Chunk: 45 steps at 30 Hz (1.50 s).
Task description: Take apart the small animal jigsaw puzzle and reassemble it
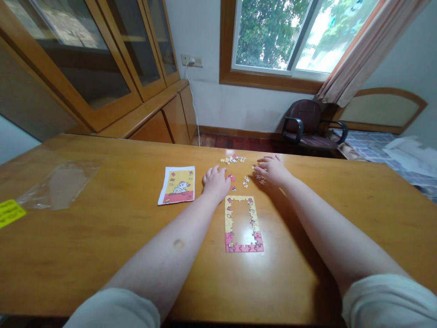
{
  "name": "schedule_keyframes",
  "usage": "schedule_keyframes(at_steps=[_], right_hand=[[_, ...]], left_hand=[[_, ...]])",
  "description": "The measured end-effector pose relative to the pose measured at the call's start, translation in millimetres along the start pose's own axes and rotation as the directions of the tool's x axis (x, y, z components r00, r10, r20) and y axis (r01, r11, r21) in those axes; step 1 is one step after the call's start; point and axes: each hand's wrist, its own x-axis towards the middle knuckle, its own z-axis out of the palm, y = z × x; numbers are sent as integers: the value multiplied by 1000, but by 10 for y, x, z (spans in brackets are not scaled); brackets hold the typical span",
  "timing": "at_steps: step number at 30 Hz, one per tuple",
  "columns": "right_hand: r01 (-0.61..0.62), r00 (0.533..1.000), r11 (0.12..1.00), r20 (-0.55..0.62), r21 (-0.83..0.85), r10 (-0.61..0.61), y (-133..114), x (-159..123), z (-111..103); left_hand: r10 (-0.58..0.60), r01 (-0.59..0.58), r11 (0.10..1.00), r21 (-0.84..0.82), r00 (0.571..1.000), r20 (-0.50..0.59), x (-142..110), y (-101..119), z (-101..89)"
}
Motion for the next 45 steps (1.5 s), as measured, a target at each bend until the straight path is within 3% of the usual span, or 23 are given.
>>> schedule_keyframes(at_steps=[3,8,10,14,18,23,29,31,35,38,42,45], right_hand=[[-84,996,996,-23,-28,83,-60,119,66],[-121,989,992,76,-43,124,-230,348,203],[-88,991,995,101,-51,92,-236,391,216],[97,982,995,166,-10,-94,-176,341,159],[181,979,982,104,-58,-174,-115,175,43],[146,989,987,4,-65,-146,-253,174,53],[213,975,977,59,3,-213,-480,379,195],[189,981,981,49,-38,-187,-465,375,166],[31,999,983,-30,-183,-37,-450,334,89],[43,994,986,-92,-160,-58,-549,355,123],[102,995,990,-10,-102,-103,-660,400,206],[105,994,990,13,-92,-104,-595,367,184]], left_hand=[[-11,11,1000,-1,1000,-5,5,-5,9],[-13,13,1000,-6,1000,0,14,-11,14],[-10,10,1000,-3,1000,2,14,-9,8],[-10,10,1000,-6,1000,11,8,-2,-10],[-14,15,1000,-11,1000,12,5,6,-11],[-10,10,1000,-6,1000,5,10,5,6],[-4,4,1000,-12,1000,6,18,-18,14],[-7,7,1000,-14,1000,7,15,-12,12],[-25,26,1000,-17,1000,17,2,15,-4],[-22,23,1000,-16,999,25,-5,22,-16],[-14,14,1000,-14,1000,22,-4,20,-28],[-22,23,1000,-19,999,34,-6,29,-40]])
